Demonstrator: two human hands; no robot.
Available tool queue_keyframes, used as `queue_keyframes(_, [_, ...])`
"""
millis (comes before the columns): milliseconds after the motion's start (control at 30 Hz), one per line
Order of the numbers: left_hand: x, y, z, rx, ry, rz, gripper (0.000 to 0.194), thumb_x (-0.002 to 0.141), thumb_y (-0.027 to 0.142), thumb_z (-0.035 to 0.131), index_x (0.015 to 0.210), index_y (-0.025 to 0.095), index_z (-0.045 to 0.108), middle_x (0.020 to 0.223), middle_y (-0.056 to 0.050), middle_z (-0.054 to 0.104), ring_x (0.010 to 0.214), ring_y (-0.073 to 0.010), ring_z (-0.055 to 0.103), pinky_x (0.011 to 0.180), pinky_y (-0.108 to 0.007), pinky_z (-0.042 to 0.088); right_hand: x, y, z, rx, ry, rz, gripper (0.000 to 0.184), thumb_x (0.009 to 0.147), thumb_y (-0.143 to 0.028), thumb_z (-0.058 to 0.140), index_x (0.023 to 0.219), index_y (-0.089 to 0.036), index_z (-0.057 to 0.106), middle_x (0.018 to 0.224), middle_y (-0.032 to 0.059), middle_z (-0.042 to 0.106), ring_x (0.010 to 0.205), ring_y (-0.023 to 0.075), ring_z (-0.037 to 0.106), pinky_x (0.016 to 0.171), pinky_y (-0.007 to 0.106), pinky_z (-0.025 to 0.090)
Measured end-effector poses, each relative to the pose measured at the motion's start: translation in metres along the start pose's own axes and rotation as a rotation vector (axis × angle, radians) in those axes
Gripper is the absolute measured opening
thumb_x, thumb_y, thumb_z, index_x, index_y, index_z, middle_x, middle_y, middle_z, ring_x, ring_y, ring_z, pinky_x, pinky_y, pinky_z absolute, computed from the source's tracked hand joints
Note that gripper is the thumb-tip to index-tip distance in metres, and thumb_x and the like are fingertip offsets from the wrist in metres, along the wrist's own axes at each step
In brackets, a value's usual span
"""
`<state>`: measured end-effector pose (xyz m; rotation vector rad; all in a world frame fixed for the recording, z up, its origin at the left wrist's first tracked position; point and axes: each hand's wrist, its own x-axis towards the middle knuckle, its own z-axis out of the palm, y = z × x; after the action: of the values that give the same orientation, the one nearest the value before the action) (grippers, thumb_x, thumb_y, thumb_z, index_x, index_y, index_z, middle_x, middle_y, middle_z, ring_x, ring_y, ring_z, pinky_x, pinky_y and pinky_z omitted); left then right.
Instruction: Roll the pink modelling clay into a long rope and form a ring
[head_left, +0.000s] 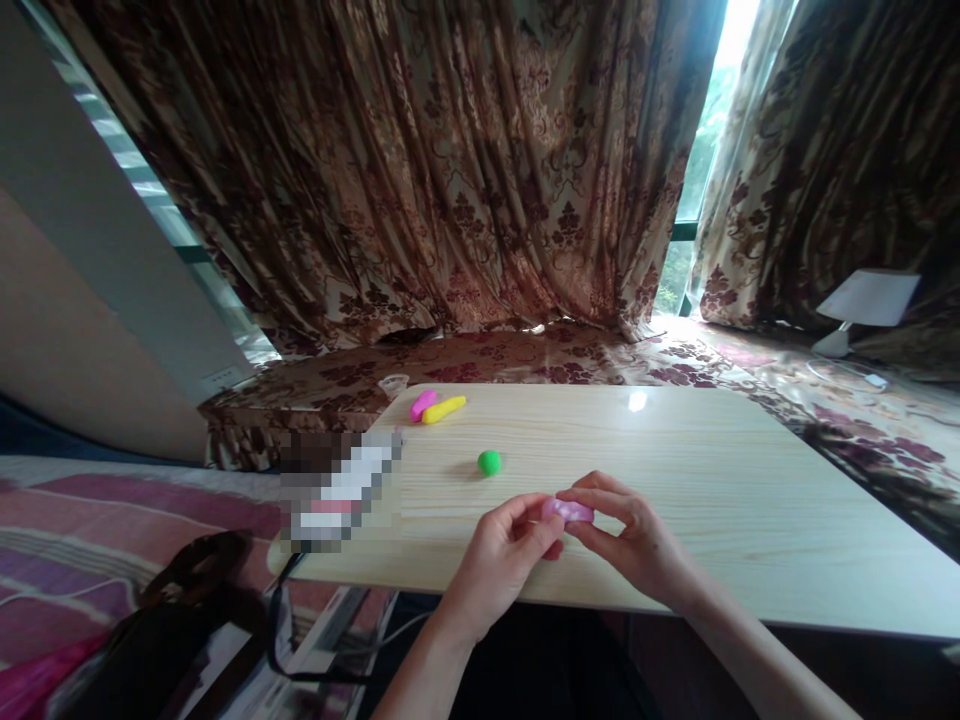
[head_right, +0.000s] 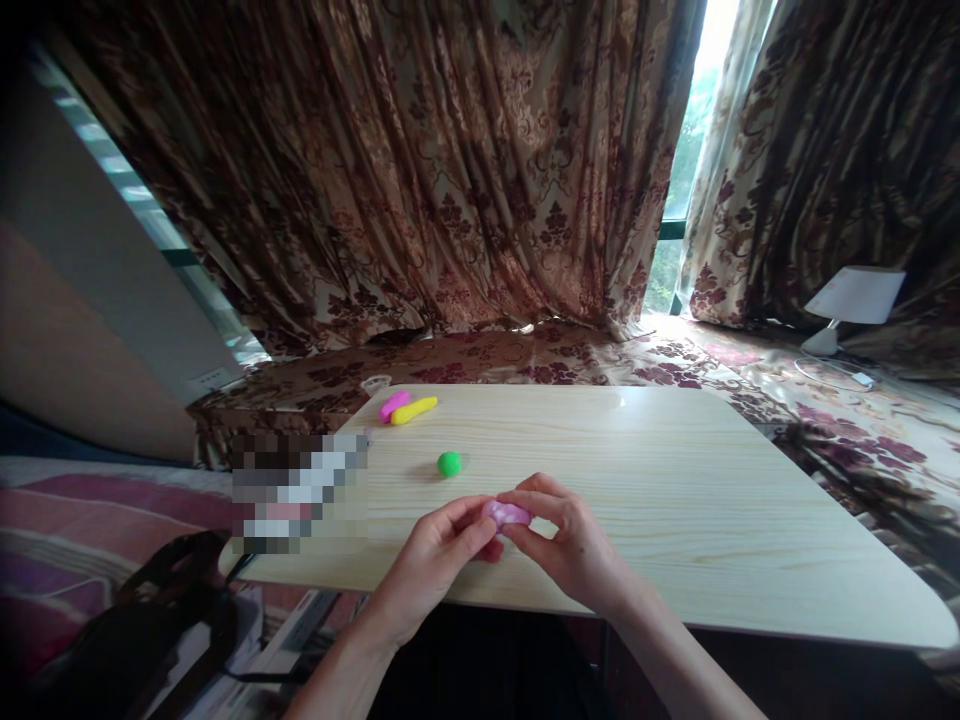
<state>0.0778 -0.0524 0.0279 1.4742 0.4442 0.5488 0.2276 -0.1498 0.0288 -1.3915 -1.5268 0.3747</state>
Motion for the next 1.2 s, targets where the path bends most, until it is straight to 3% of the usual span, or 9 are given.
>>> queue_keyframes(133, [0.0,0.002,0.002,0.026,-0.017,0.007,0.028,0.081,0.035,0.061,0.098,0.014,0.067,0.081,-0.005,0.067,0.07,-0.0137,0.058,0.07,-0.025,0.044,0.001,-0.006,-0.011,0.004,-0.118,0.012,0.025,0.083,-0.03,0.063,0.106,-0.021,0.064,0.092,0.0044,0.061,0.086,0.0181,0.058,0.076,0.029,0.047])
queue_keyframes(200, [0.0,0.004,0.003,0.03,-0.013,0.012,0.027,0.079,0.034,0.063,0.097,0.014,0.068,0.076,-0.004,0.067,0.07,-0.014,0.058,0.069,-0.024,0.044,0.001,-0.009,-0.015,0.004,-0.158,0.027,0.02,0.085,-0.032,0.06,0.101,-0.021,0.067,0.09,0.004,0.062,0.084,0.0178,0.058,0.075,0.028,0.047])
queue_keyframes(300, [0.0,0.007,0.004,0.035,-0.007,0.022,0.026,0.077,0.033,0.066,0.094,0.014,0.069,0.075,-0.004,0.068,0.068,-0.0135,0.057,0.065,-0.023,0.043,0.002,-0.011,-0.015,0.002,-0.15,0.022,0.021,0.09,-0.032,0.052,0.091,-0.021,0.071,0.086,0.0043,0.063,0.082,0.0173,0.059,0.075,0.028,0.047])
queue_keyframes(533, [-0.002,0.007,0.002,-0.03,-0.071,-0.037,0.034,0.084,0.041,0.054,0.104,0.015,0.066,0.083,-0.006,0.066,0.072,-0.0152,0.059,0.072,-0.028,0.047,0.001,-0.003,-0.005,-0.038,-0.003,-0.063,0.023,0.086,-0.025,0.057,0.108,-0.025,0.065,0.094,0.0054,0.059,0.086,0.0182,0.058,0.076,0.03,0.048])
queue_keyframes(667, [-0.003,0.004,0.004,-0.05,-0.077,-0.016,0.035,0.086,0.04,0.052,0.104,0.013,0.066,0.074,-0.005,0.063,0.067,-0.0137,0.056,0.068,-0.028,0.046,0.0,-0.003,-0.009,-0.017,-0.053,-0.029,0.039,0.082,-0.025,0.064,0.121,-0.025,0.057,0.097,0.0045,0.057,0.089,0.0178,0.057,0.079,0.03,0.047])
queue_keyframes(800, [-0.004,0.004,0.005,0.008,-0.055,0.032,0.03,0.085,0.035,0.055,0.102,0.013,0.067,0.067,-0.003,0.061,0.065,-0.0121,0.053,0.065,-0.024,0.042,0.001,-0.009,-0.011,0.005,-0.123,0.045,0.025,0.09,-0.03,0.053,0.112,-0.022,0.063,0.088,0.0038,0.06,0.082,0.016,0.057,0.072,0.027,0.047])
queue_keyframes(967, [-0.006,0.007,0.002,0.017,-0.096,0.03,0.032,0.087,0.037,0.051,0.101,0.012,0.066,0.071,-0.004,0.061,0.066,-0.0134,0.055,0.066,-0.027,0.044,0.002,-0.009,-0.01,0.006,-0.062,0.034,0.022,0.092,-0.029,0.05,0.105,-0.02,0.065,0.085,0.0042,0.06,0.08,0.016,0.058,0.072,0.028,0.046])
queue_keyframes(1200, [-0.008,0.006,0.001,0.012,-0.115,-0.013,0.034,0.089,0.039,0.048,0.094,0.01,0.066,0.071,-0.004,0.06,0.067,-0.0138,0.056,0.067,-0.028,0.045,-0.002,-0.004,-0.011,-0.03,-0.102,0.005,0.03,0.081,-0.029,0.065,0.11,-0.02,0.062,0.089,0.0038,0.059,0.082,0.0168,0.057,0.074,0.028,0.045])
